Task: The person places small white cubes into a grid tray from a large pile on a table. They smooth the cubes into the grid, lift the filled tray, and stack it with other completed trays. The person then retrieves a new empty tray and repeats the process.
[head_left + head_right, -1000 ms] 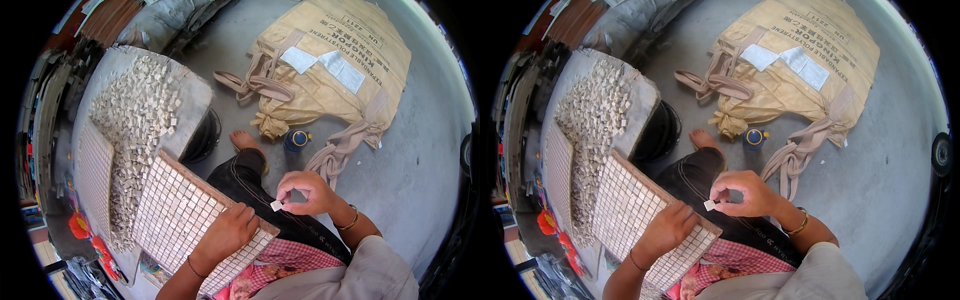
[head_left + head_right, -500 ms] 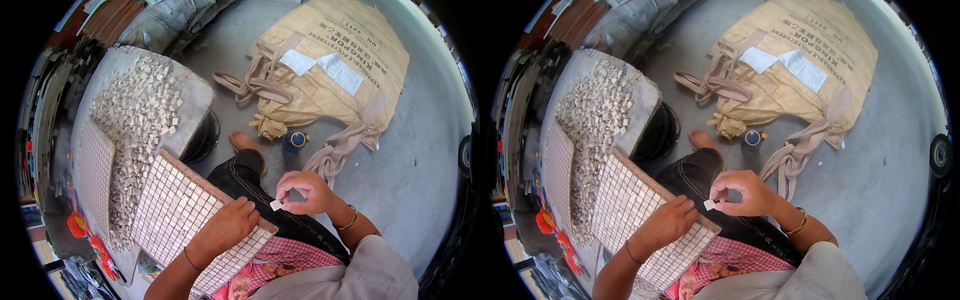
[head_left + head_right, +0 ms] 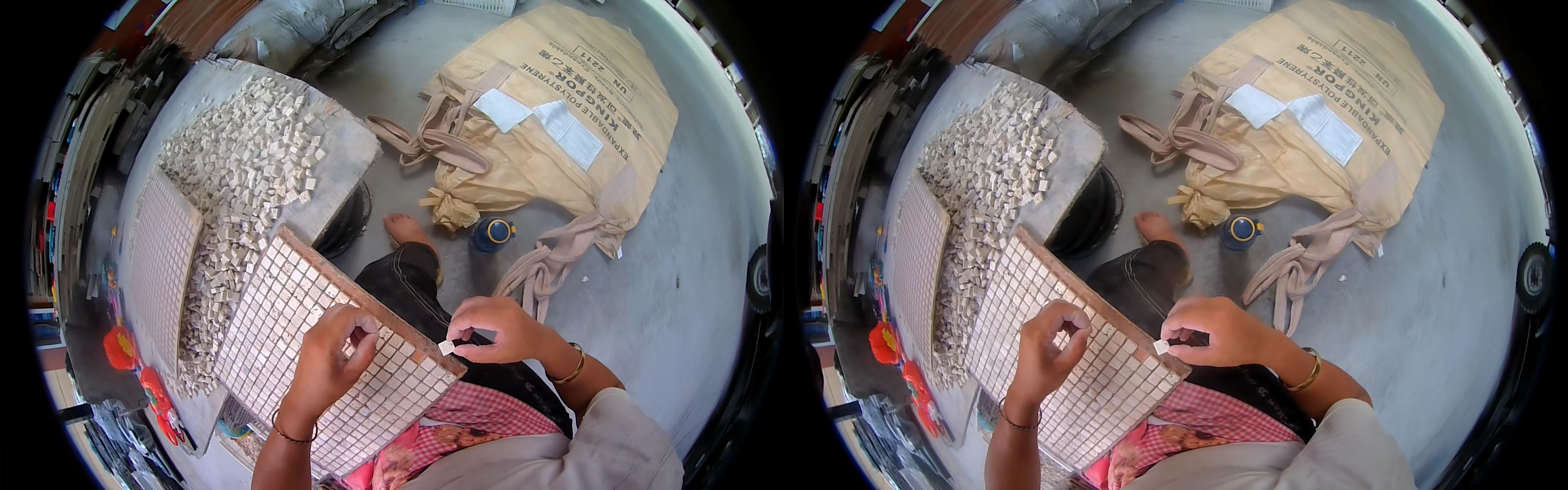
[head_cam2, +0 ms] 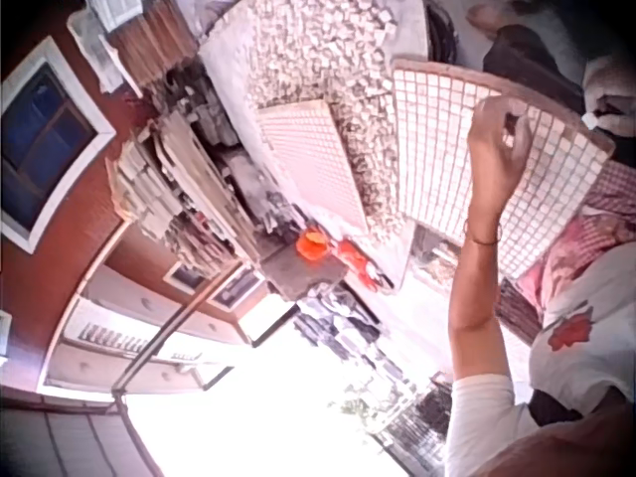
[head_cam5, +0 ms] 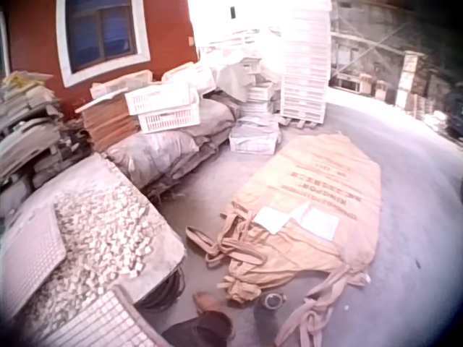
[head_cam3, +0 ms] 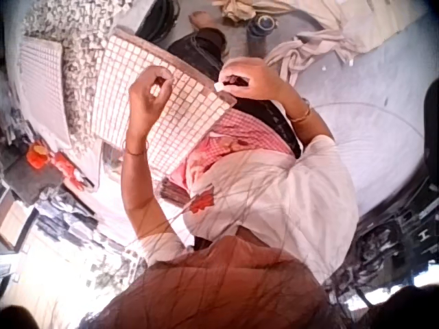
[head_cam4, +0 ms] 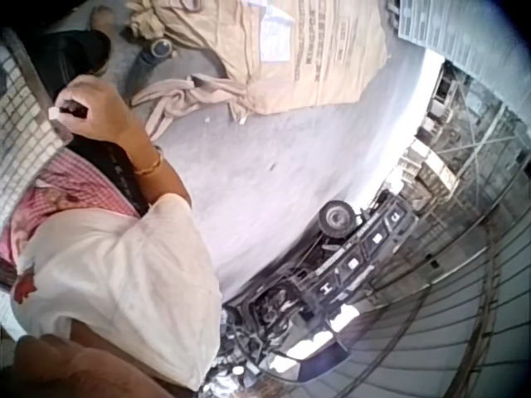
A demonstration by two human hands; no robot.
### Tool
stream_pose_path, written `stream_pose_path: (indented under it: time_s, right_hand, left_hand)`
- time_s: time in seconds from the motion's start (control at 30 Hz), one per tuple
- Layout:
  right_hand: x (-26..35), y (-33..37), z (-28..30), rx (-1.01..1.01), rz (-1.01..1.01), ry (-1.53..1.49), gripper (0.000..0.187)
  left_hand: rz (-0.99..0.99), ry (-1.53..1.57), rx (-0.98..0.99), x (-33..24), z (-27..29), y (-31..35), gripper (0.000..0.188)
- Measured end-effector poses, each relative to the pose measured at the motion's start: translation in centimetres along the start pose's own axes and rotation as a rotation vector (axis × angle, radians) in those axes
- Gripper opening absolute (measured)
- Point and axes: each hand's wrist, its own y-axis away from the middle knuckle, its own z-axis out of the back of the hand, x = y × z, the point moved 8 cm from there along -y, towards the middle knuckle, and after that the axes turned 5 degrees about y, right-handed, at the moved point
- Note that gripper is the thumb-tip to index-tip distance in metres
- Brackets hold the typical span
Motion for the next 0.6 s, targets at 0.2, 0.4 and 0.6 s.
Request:
stream_pose_path:
  time_s: [0.2,0.4,0.6]
  right_hand:
    - [1.6,-1.4,-3.0,0.067,0.189,0.196,0.017]
    - [1.4,-2.0,-4.8,0.096,0.262,0.337,0.020]
    - [1.6,-2.5,-4.9,0.161,0.225,0.382,0.020]
  left_hand:
    - [0.049,0.121,-0.274,3.6,2.6,5.9,0.010]
    - [0.147,0.358,-0.488,7.2,4.3,12.9,0.010]
    - [0.234,0.370,-0.635,9.9,4.0,18.2,0.008]
